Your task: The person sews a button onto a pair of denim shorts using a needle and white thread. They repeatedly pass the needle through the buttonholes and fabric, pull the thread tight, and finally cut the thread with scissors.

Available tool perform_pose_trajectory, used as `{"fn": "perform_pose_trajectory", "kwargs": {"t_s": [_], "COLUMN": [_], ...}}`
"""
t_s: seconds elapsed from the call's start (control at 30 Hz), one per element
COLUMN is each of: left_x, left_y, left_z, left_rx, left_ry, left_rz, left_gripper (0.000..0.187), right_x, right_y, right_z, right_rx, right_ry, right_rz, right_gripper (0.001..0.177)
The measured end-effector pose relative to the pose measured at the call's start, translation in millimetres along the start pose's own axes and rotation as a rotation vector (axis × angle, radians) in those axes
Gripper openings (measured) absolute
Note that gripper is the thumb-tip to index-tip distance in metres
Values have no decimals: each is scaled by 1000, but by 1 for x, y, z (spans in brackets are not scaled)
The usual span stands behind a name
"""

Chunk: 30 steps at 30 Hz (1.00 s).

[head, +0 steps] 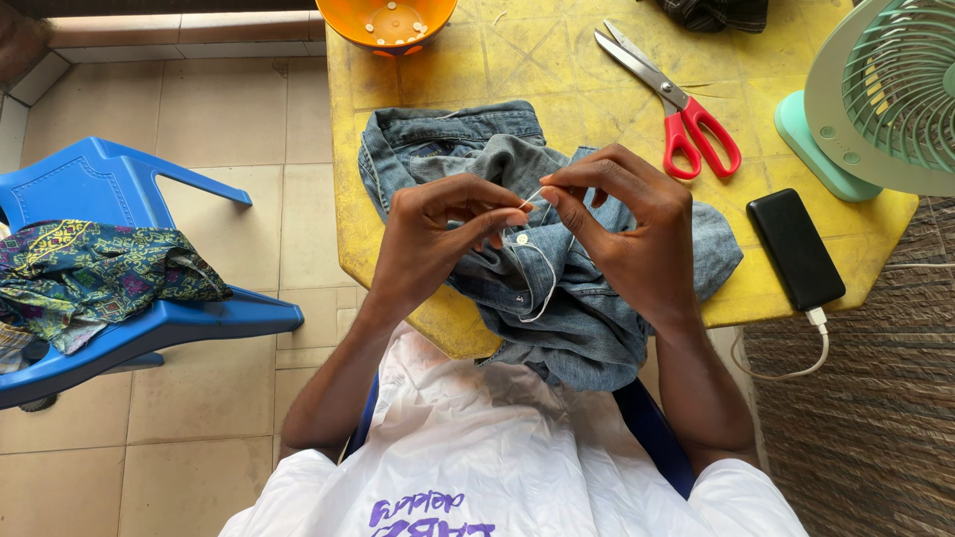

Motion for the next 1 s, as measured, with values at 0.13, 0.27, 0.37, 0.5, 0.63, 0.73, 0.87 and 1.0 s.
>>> {"fn": "perform_pose_trajectory", "kwargs": {"t_s": [0.13, 0.27, 0.37, 0.5, 0.63, 0.73, 0.87, 1.0], "left_x": [8, 10, 14, 12, -1, -21, -21, -4], "left_y": [-7, -10, -8, -4, 3, 4, 3, 4], "left_z": [-5, -5, -5, -4, -7, -10, -9, -7], "left_rx": [72, 69, 36, -43, -189, -265, -272, -227], "left_ry": [7, -2, 42, 36, -15, -162, -155, -73], "left_rz": [-132, -249, -319, -314, 26, 248, 316, 131], "left_gripper": [17, 18, 20, 24, 29, 24, 21, 16], "right_x": [-8, -10, -9, -8, -5, -3, -1, -3], "right_y": [1, -3, -7, -10, -11, -12, -13, -12], "right_z": [0, 1, 2, 1, 0, 0, 0, 0], "right_rx": [-36, -12, 26, 39, 49, 63, 60, 57], "right_ry": [-18, -8, 11, 0, 1, 9, 27, 19], "right_rz": [55, 69, 76, 72, 75, 56, 35, 45], "right_gripper": [11, 11, 13, 12, 12, 12, 12, 10]}}
Point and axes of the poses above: each hand's wrist, its own z-axis towards the middle knuckle, its own y-axis out of the back of the hand, x = y × z, the point moved 9 cm from there along z, towards the middle knuckle, and after that the axes turned 12 degrees about z, right-handed, at the moved point
